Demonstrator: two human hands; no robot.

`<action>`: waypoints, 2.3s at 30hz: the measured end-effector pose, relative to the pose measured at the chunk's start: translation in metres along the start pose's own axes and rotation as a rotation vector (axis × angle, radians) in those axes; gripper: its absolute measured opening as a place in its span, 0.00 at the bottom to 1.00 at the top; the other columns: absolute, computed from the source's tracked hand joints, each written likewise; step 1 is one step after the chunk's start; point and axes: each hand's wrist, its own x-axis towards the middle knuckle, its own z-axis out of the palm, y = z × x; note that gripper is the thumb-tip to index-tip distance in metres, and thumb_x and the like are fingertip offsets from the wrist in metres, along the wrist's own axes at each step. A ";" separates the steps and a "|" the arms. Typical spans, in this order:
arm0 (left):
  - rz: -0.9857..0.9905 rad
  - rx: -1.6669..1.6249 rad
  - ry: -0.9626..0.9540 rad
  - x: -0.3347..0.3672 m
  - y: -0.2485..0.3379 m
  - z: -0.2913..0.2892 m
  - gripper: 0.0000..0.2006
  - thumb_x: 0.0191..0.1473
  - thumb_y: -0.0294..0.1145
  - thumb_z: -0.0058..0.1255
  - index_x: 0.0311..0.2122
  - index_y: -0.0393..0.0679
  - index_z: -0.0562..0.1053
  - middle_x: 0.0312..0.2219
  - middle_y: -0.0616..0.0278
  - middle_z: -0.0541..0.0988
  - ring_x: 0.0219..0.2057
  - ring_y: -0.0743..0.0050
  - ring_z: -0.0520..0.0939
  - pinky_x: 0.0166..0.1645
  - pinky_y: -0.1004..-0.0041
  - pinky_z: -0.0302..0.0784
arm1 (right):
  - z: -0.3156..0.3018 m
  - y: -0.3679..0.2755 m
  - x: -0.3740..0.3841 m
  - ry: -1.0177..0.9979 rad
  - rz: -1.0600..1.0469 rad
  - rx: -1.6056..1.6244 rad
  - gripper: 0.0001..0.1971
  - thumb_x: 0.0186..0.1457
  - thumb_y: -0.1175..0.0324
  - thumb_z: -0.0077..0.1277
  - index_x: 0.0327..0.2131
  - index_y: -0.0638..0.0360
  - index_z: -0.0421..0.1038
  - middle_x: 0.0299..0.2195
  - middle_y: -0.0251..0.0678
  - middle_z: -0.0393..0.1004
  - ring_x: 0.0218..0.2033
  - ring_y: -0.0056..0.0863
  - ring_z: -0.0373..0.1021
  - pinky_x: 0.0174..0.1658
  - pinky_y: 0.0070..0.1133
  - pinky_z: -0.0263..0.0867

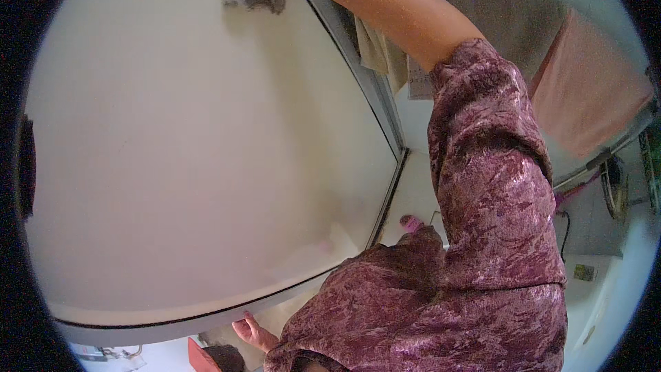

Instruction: Cleaning a bathroom door, tiles, and floor using a rag.

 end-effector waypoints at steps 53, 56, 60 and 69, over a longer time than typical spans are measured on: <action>-0.245 0.187 0.144 -0.007 -0.083 -0.090 0.17 0.60 0.40 0.44 0.52 0.46 0.64 0.42 0.64 0.71 0.42 0.75 0.70 0.46 0.70 0.69 | 0.060 0.075 -0.220 0.311 0.111 0.218 0.26 0.56 0.56 0.44 0.49 0.72 0.60 0.49 0.53 0.62 0.53 0.46 0.59 0.56 0.36 0.54; -0.242 0.209 0.081 0.019 -0.083 -0.072 0.18 0.60 0.40 0.43 0.52 0.46 0.64 0.42 0.64 0.70 0.42 0.74 0.70 0.46 0.70 0.69 | 0.058 0.118 -0.294 0.083 0.237 0.299 0.20 0.45 0.63 0.51 0.41 0.65 0.64 0.40 0.49 0.64 0.43 0.48 0.61 0.44 0.40 0.56; -0.238 0.233 0.008 0.050 -0.086 -0.045 0.18 0.60 0.41 0.43 0.53 0.46 0.64 0.42 0.63 0.70 0.42 0.74 0.70 0.46 0.69 0.69 | 0.054 0.138 -0.383 0.050 0.331 0.192 0.28 0.45 0.62 0.53 0.47 0.66 0.58 0.43 0.51 0.62 0.44 0.51 0.60 0.47 0.39 0.55; -0.236 0.268 -0.021 0.067 -0.081 -0.007 0.19 0.60 0.43 0.42 0.53 0.45 0.64 0.42 0.62 0.70 0.43 0.72 0.70 0.47 0.69 0.69 | 0.090 0.210 -0.544 0.075 0.996 -0.116 0.25 0.52 0.59 0.48 0.48 0.72 0.61 0.49 0.58 0.61 0.51 0.57 0.56 0.54 0.46 0.50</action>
